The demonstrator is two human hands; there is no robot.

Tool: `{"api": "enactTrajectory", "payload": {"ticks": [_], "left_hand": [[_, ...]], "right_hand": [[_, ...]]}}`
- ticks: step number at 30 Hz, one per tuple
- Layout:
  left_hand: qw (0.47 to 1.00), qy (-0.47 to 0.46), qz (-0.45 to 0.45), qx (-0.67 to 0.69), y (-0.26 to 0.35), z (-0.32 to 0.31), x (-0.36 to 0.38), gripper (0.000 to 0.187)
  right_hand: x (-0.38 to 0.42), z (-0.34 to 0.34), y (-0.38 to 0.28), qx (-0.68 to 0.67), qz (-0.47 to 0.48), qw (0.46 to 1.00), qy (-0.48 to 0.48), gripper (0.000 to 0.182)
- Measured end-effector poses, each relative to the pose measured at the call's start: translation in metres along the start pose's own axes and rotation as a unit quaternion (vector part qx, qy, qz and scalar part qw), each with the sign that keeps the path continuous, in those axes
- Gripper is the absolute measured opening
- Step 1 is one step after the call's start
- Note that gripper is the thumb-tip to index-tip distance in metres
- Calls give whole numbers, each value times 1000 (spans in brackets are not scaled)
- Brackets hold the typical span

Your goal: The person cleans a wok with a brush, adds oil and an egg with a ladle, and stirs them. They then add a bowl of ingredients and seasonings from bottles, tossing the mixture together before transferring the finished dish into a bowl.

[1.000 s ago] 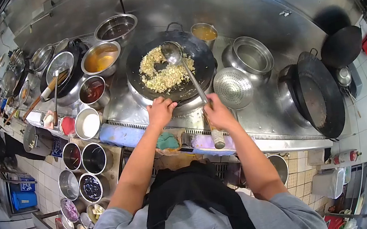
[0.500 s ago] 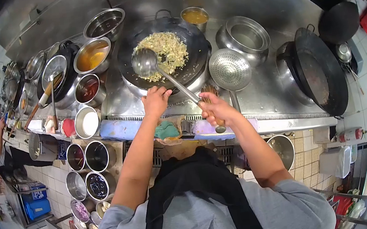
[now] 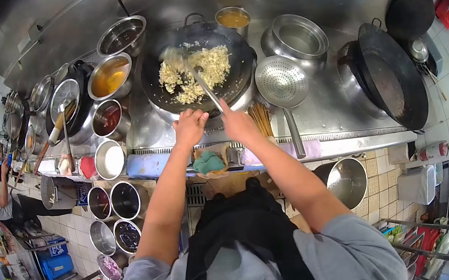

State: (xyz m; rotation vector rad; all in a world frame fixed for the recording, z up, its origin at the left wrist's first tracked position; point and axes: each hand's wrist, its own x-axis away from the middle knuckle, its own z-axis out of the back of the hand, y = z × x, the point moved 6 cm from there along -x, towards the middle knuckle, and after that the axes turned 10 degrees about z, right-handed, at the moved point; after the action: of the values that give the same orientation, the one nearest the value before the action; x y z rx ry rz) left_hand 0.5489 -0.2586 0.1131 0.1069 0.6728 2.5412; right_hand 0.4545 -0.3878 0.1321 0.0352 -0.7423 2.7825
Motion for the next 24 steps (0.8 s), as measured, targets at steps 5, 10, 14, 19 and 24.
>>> {"api": "enactTrajectory", "payload": {"ticks": [5, 10, 14, 19, 24], "left_hand": [[989, 69, -124, -36, 5, 14, -6, 29], [983, -33, -159, 83, 1, 4, -10, 32], [976, 43, -167, 130, 7, 17, 17, 33], [965, 16, -217, 143, 6, -5, -14, 32], [981, -57, -166, 86, 38, 27, 56, 32]], "right_hand": [[101, 81, 41, 106, 27, 991, -79, 57], [23, 29, 19, 185, -52, 981, -16, 61], [76, 14, 10, 33, 33, 999, -12, 62], [176, 104, -44, -55, -57, 997, -27, 53], [272, 217, -77, 50, -27, 997, -49, 58]]}}
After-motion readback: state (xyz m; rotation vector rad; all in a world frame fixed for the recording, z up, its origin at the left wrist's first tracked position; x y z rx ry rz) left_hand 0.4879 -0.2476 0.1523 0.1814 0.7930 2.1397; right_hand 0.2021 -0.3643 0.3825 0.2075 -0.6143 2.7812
